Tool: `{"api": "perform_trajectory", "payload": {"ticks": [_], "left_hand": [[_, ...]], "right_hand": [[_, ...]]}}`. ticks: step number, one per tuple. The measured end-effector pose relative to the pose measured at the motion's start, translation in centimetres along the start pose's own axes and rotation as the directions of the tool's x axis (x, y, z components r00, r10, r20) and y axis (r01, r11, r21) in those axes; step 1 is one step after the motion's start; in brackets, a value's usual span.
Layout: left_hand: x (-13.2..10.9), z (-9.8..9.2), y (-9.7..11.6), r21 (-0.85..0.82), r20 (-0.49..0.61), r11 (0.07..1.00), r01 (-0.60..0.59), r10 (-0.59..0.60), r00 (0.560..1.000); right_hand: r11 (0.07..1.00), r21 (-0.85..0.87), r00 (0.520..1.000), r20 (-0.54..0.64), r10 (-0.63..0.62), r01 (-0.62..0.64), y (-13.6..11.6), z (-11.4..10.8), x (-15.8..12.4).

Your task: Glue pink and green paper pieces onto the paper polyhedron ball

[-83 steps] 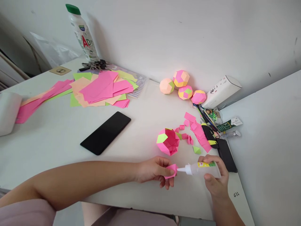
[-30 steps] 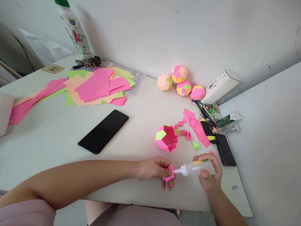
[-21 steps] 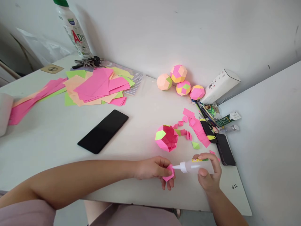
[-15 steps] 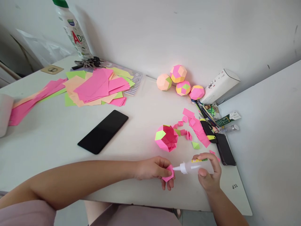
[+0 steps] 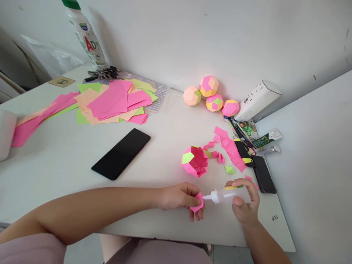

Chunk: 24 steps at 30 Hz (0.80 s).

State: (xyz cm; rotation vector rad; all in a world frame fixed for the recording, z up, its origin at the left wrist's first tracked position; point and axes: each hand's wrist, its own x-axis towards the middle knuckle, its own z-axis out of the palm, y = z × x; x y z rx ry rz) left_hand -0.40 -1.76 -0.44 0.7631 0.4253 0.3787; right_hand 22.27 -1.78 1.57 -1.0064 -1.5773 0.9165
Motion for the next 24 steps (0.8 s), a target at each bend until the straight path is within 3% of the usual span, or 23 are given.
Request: {"api": "perform_trajectory", "payload": {"ticks": [10,24], "left_hand": [[0.01,-0.04,-0.05,-0.002,0.004,1.000,-0.002,0.002,1.000],[0.02,-0.05,-0.06,-0.001,0.010,1.000,-0.011,0.011,1.000]], "right_hand": [[1.000,-0.028,0.999,-0.037,0.000,-0.001,0.10,0.22,-0.16],[0.997,0.079,0.999,-0.029,0.020,-0.018,0.11,0.38,-0.16]]}}
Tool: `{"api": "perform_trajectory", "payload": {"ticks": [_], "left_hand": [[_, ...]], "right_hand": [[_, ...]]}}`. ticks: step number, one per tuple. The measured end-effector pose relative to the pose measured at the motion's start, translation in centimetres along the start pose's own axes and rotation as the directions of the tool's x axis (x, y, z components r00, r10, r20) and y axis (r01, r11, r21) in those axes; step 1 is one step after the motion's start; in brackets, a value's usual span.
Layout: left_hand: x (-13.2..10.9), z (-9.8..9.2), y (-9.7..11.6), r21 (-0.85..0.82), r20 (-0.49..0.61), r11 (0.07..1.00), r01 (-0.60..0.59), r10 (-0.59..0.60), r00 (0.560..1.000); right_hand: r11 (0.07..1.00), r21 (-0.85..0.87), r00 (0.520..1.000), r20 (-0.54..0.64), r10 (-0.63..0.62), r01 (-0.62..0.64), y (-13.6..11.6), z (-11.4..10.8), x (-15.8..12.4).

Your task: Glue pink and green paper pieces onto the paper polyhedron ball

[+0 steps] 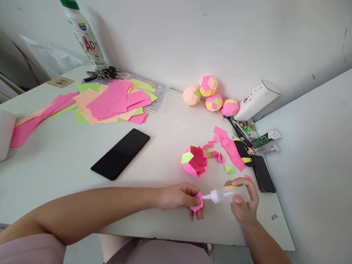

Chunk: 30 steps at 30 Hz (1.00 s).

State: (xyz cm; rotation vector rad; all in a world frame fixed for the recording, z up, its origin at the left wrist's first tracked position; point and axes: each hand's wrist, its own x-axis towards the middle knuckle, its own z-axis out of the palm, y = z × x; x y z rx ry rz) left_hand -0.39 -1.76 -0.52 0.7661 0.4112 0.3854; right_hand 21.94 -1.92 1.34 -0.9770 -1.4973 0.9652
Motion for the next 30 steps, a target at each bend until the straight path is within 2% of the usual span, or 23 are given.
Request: {"api": "perform_trajectory", "payload": {"ticks": [5,12,20,30], "left_hand": [[0.06,-0.07,-0.06,-0.001,0.000,1.000,0.006,-0.006,1.000],[0.06,-0.12,-0.21,-0.019,-0.005,1.000,-0.003,0.003,1.000],[-0.03,-0.19,-0.16,-0.020,0.020,1.000,-0.007,0.008,1.000],[0.04,-0.29,-0.24,-0.015,0.028,1.000,-0.020,0.021,0.999]], "right_hand": [[1.000,-0.009,1.000,-0.014,-0.001,0.001,0.10,0.00,-0.03],[0.998,0.044,0.998,0.046,0.042,-0.044,-0.29,-0.23,0.06],[0.994,0.086,0.998,-0.009,0.063,-0.062,0.10,0.00,0.27],[0.997,0.072,0.999,-0.011,0.031,-0.030,0.02,0.08,0.43]]}}
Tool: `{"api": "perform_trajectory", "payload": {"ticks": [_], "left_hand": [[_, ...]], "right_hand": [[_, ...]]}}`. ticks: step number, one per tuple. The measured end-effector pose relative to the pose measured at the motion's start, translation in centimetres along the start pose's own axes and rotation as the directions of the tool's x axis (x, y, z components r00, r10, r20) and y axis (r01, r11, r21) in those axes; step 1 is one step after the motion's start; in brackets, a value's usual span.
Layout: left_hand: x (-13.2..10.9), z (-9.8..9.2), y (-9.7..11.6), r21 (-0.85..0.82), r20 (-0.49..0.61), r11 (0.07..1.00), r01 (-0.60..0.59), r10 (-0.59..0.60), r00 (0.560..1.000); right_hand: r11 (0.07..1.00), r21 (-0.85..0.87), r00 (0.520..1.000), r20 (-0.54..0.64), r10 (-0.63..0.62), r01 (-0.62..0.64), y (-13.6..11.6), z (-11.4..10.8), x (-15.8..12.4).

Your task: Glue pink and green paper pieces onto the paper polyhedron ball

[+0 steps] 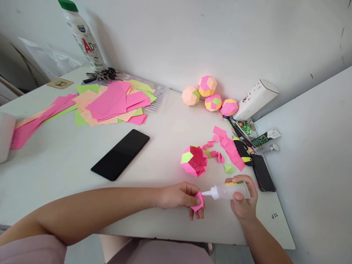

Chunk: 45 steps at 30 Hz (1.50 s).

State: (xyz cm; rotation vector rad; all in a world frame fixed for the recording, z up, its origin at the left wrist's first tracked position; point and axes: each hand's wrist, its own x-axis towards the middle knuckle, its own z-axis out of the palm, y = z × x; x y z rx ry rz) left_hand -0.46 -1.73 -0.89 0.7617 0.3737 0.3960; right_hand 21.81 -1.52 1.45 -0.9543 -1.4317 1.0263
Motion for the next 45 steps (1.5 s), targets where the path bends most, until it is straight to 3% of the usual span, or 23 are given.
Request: {"api": "perform_trajectory", "payload": {"ticks": [17,24,32,36,38,40,41,43,45], "left_hand": [[-0.1,0.1,0.0,-0.001,0.003,1.000,-0.019,0.019,1.000],[-0.1,0.2,0.1,0.001,-0.001,1.000,-0.012,0.012,1.000],[0.0,-0.1,0.1,0.002,-0.008,1.000,-0.014,0.014,1.000],[0.0,0.2,-0.1,0.063,-0.016,0.998,-0.022,0.023,1.000],[-0.2,0.5,-0.3,0.196,-0.034,0.979,-0.052,0.060,0.998],[-0.6,0.8,-0.4,0.469,-0.041,0.870,-0.151,0.192,0.981],[-0.8,0.9,-0.2,0.635,0.000,0.733,-0.244,0.315,0.949],[-1.5,1.1,0.8,0.839,0.147,0.388,-0.382,0.515,0.845],[-2.3,0.9,2.6,0.912,0.196,0.163,-0.376,0.633,0.749]], "right_hand": [[0.990,0.098,0.992,0.081,0.094,-0.102,-0.6,-0.1,0.3],[0.987,0.097,0.991,0.051,0.120,-0.125,-0.3,0.0,0.3],[0.925,0.214,0.948,0.114,0.297,-0.315,-0.5,-0.2,0.8],[0.877,0.297,0.926,0.100,0.364,-0.377,-0.1,-0.1,1.4],[0.873,0.305,0.923,0.083,0.375,-0.382,0.0,0.0,1.8],[0.895,0.285,0.937,0.041,0.346,-0.343,-0.2,0.2,2.2],[0.913,0.270,0.949,0.017,0.314,-0.307,-0.3,0.3,2.5],[0.946,0.237,0.972,-0.028,0.232,-0.219,-0.8,0.5,3.1],[0.969,0.200,0.986,-0.055,0.157,-0.143,-1.4,0.6,3.6]]}}
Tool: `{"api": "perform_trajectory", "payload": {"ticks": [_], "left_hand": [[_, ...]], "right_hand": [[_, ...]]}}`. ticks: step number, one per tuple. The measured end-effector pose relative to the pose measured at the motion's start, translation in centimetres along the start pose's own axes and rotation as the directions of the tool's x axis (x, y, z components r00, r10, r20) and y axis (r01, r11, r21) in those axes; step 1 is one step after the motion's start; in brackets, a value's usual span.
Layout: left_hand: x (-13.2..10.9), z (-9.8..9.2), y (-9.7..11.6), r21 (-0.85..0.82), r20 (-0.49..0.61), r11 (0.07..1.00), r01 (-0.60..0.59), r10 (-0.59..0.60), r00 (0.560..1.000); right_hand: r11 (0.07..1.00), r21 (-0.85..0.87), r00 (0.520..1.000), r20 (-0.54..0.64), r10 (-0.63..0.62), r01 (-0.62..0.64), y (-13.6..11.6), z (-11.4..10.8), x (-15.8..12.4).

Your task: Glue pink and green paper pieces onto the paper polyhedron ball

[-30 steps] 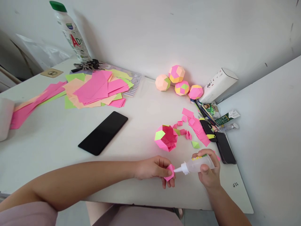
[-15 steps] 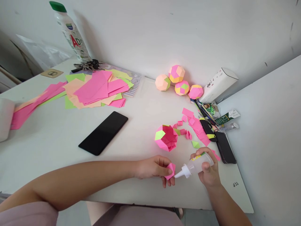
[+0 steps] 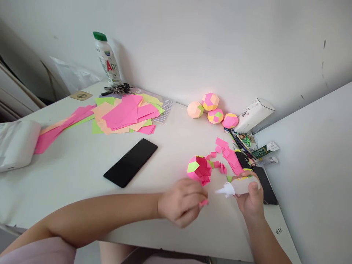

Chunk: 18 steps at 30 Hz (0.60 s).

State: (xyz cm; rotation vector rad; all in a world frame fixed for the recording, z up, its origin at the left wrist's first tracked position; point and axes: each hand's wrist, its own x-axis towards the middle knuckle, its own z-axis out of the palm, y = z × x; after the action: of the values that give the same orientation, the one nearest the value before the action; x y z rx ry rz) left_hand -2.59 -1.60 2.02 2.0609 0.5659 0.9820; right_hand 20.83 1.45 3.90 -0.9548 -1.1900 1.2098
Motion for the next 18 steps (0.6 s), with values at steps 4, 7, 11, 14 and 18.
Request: {"api": "perform_trajectory", "payload": {"ticks": [4,7,11,14,18], "left_hand": [[1.6,-5.0,-0.2,0.068,-0.301,0.991,0.116,-0.090,0.949],[2.4,-7.8,-1.7,-0.016,-0.166,0.974,0.224,-0.224,0.960],[2.4,-9.1,-3.9,-0.047,0.049,0.958,0.284,-0.281,0.958],[2.2,-8.9,-4.2,-0.038,0.112,0.968,0.248,-0.242,0.964],[2.2,-8.2,-3.6,0.056,0.124,0.989,0.135,-0.141,0.982]], "right_hand": [[0.997,-0.051,0.998,-0.025,-0.065,0.064,-0.9,0.8,0.5],[0.999,-0.042,0.997,-0.065,-0.037,0.034,-1.1,1.8,0.7],[0.998,-0.052,0.996,-0.080,-0.023,0.019,-1.3,3.2,1.0],[0.998,-0.054,0.998,-0.059,-0.036,0.033,-1.4,4.0,1.3],[0.996,-0.052,0.996,-0.043,-0.074,0.072,-1.0,4.5,1.5]]}}
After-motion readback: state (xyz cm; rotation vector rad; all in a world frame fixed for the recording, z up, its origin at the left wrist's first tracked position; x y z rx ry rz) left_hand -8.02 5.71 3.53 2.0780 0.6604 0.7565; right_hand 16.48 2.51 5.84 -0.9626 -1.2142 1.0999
